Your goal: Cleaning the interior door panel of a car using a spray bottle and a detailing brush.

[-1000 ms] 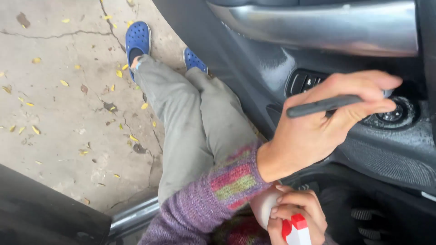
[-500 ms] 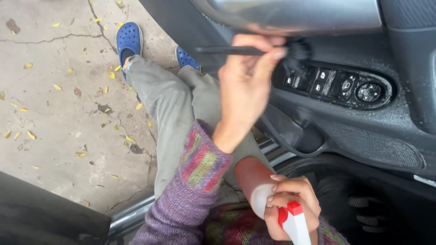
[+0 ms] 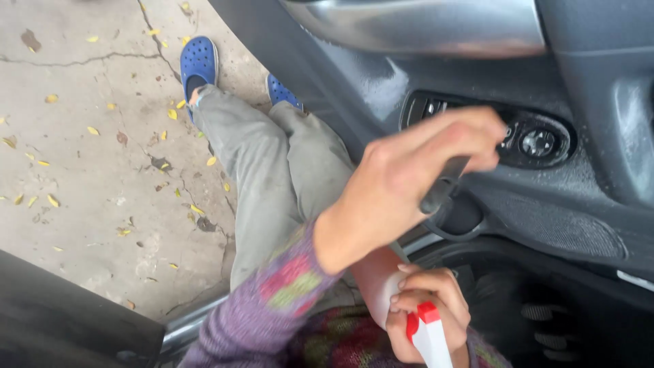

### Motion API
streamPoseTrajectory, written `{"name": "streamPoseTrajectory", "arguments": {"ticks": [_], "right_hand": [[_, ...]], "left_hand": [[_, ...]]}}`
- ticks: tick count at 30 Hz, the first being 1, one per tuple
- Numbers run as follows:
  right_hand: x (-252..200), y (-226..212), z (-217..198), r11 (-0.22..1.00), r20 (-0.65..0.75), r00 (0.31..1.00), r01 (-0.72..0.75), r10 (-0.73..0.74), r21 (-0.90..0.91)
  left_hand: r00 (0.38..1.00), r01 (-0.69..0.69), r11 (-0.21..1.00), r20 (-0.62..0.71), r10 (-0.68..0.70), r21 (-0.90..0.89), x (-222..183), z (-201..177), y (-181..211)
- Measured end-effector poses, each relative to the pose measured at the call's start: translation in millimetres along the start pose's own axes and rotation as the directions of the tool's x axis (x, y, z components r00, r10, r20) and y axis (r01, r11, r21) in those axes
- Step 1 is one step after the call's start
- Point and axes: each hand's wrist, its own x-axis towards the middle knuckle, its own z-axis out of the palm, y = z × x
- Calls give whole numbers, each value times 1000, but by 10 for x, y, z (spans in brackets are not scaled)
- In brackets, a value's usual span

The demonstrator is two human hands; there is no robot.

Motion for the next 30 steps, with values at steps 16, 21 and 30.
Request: {"name": "streamPoseTrajectory", "arguments": {"ticks": [16,21,30], "right_hand": [[-65,-30,-21,1000,-13,1000,10,-10,7],[-63,-19,1,997,0,998,-62,63,42],[-83,-43,10,999,-3,999,-39,39,25]], "left_hand": [[987,-9,986,159,36,-165,-183,-8,-99],[983,181,906,104,-153,-383,-245,54,-245],[989,128,824,4,-151,-552,-450,278,-202]]}}
